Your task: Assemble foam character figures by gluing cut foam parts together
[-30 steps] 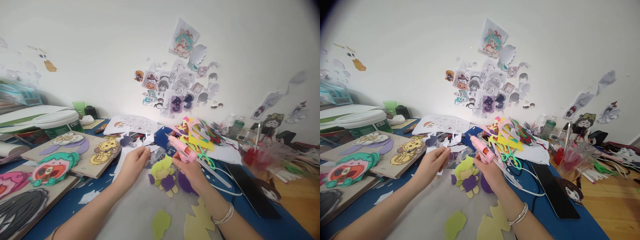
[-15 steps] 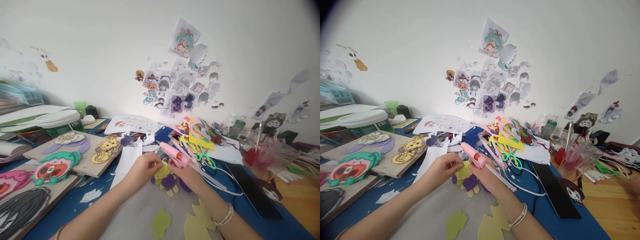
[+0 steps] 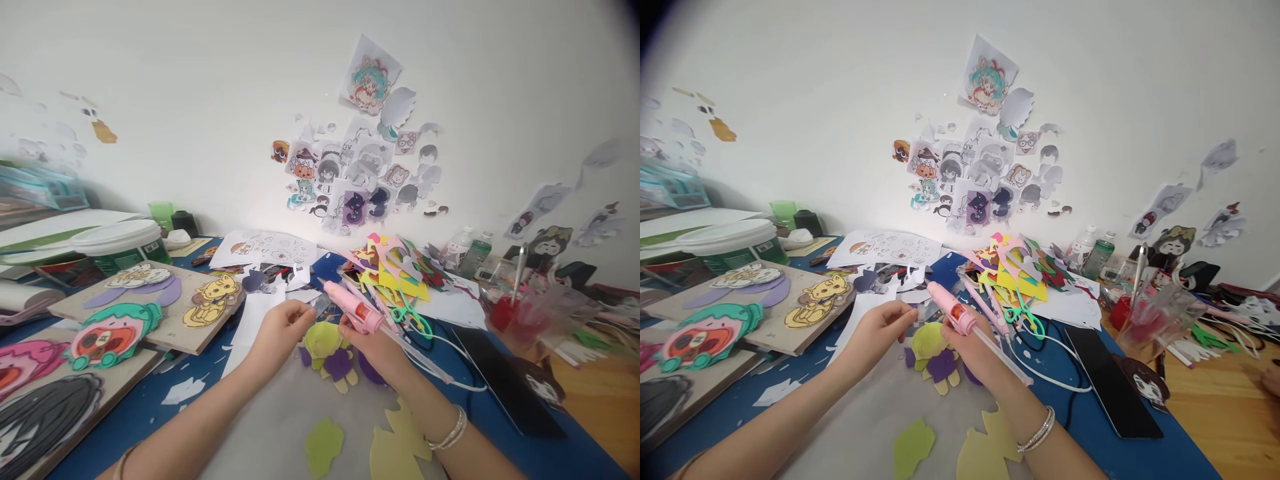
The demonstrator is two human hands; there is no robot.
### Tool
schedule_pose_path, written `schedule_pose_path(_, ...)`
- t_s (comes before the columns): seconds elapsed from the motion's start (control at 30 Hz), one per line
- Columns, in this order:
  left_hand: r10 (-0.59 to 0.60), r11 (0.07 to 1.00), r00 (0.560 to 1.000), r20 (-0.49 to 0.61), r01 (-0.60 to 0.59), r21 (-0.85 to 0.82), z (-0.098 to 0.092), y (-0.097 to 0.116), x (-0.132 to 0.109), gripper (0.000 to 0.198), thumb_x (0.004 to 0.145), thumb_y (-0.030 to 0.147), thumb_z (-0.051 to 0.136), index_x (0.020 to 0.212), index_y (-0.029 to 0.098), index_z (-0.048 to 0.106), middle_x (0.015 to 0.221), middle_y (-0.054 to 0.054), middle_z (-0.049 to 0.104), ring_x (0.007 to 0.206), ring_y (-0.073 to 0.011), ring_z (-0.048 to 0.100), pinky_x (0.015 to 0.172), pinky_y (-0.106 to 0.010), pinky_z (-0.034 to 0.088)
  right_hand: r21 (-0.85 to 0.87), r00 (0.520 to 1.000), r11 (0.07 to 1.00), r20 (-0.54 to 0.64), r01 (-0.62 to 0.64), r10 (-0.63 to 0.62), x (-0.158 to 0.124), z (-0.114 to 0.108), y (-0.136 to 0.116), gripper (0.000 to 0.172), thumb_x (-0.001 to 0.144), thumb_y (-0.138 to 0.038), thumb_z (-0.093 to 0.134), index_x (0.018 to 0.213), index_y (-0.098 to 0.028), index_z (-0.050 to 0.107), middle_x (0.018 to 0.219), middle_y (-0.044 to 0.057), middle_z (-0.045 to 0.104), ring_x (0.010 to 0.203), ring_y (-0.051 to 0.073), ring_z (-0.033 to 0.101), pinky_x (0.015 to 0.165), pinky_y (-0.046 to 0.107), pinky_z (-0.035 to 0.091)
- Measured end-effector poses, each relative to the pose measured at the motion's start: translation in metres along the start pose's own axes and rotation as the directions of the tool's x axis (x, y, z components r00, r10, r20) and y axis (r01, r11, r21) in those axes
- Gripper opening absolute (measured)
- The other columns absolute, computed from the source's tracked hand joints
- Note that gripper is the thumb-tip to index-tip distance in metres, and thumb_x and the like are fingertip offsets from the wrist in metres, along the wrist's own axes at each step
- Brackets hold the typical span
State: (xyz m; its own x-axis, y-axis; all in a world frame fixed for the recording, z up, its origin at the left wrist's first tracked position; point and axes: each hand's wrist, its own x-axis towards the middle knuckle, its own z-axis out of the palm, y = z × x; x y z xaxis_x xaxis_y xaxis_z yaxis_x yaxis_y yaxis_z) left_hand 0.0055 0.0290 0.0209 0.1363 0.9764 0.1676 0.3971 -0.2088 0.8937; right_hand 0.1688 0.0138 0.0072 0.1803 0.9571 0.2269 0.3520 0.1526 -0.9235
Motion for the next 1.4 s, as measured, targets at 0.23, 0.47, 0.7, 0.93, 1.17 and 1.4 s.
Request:
schedule_pose_path(0.23,-0.078,0.996,0.978,0.194,0.086,-0.034,0.006,-0.011,0.003,0.044,0.076,0.055,0.044,0.055,0.018,0.055,0.046,0.001,0.053,0.044,-0.0127,0.048,0.047,-0.023,0.036,0.098,0.977,0.991,-0.181,-0.095,0.111,0.008,0.002,0.007,0.009,0.057,-0.026,0.062,0.063,-0.019,0.060,0.063,0.001,0.061,0.059,0.017,0.055,0.048,0.026,0.041)
schedule_pose_path(0.47,-0.105,0.983,0.945,0.310,0.145,-0.109,0.023,-0.010,0.000,0.037,0.065,0.053,0.060,0.068,0.016,0.064,0.048,0.001,0.056,0.044,-0.0126,0.050,0.044,-0.022,0.037,0.152,0.976,0.981,-0.165,-0.120,0.145,0.014,-0.001,0.015,0.023,0.057,-0.033,0.065,0.073,-0.017,0.062,0.061,0.000,0.059,0.050,0.013,0.050,0.042,0.023,0.035)
schedule_pose_path(0.7,-0.139,0.962,0.940,0.311,0.203,-0.182,0.026,-0.018,0.004,0.036,0.064,0.052,0.060,0.059,0.016,0.056,0.046,0.002,0.053,0.043,-0.0104,0.047,0.044,-0.022,0.037,0.140,0.985,0.987,-0.144,-0.078,0.098,0.012,0.000,0.019,0.026,0.056,-0.037,0.066,0.072,-0.017,0.063,0.057,-0.001,0.059,0.050,0.014,0.051,0.044,0.025,0.036)
schedule_pose_path(0.93,-0.091,0.950,0.922,0.376,0.194,-0.245,0.016,-0.015,0.005,0.029,0.072,0.045,0.056,0.066,0.017,0.053,0.049,0.003,0.053,0.046,-0.0108,0.049,0.045,-0.021,0.037,0.255,0.979,0.960,-0.131,-0.118,0.155,0.011,-0.005,0.011,0.023,0.057,-0.033,0.067,0.072,-0.018,0.058,0.057,-0.003,0.055,0.047,0.010,0.044,0.044,0.023,0.034)
schedule_pose_path(1.17,-0.094,0.922,0.970,0.223,0.169,-0.349,-0.003,-0.012,0.010,0.045,0.081,0.048,0.045,0.050,0.017,0.043,0.040,0.003,0.048,0.039,-0.0074,0.043,0.044,-0.020,0.034,0.324,0.981,0.933,-0.053,-0.158,0.185,0.011,-0.006,0.008,0.022,0.056,-0.031,0.068,0.070,-0.018,0.057,0.052,-0.006,0.051,0.044,0.008,0.040,0.041,0.021,0.030)
schedule_pose_path(1.4,-0.109,0.699,0.857,0.504,0.426,-0.574,0.010,-0.010,0.004,0.034,0.078,0.045,0.057,0.085,0.012,0.060,0.074,-0.008,0.068,0.075,-0.0175,0.066,0.074,-0.027,0.050,0.254,0.985,0.952,0.012,-0.169,0.172,0.007,-0.001,0.010,0.021,0.056,-0.032,0.068,0.069,-0.017,0.059,0.054,-0.004,0.051,0.045,0.008,0.039,0.040,0.020,0.026)
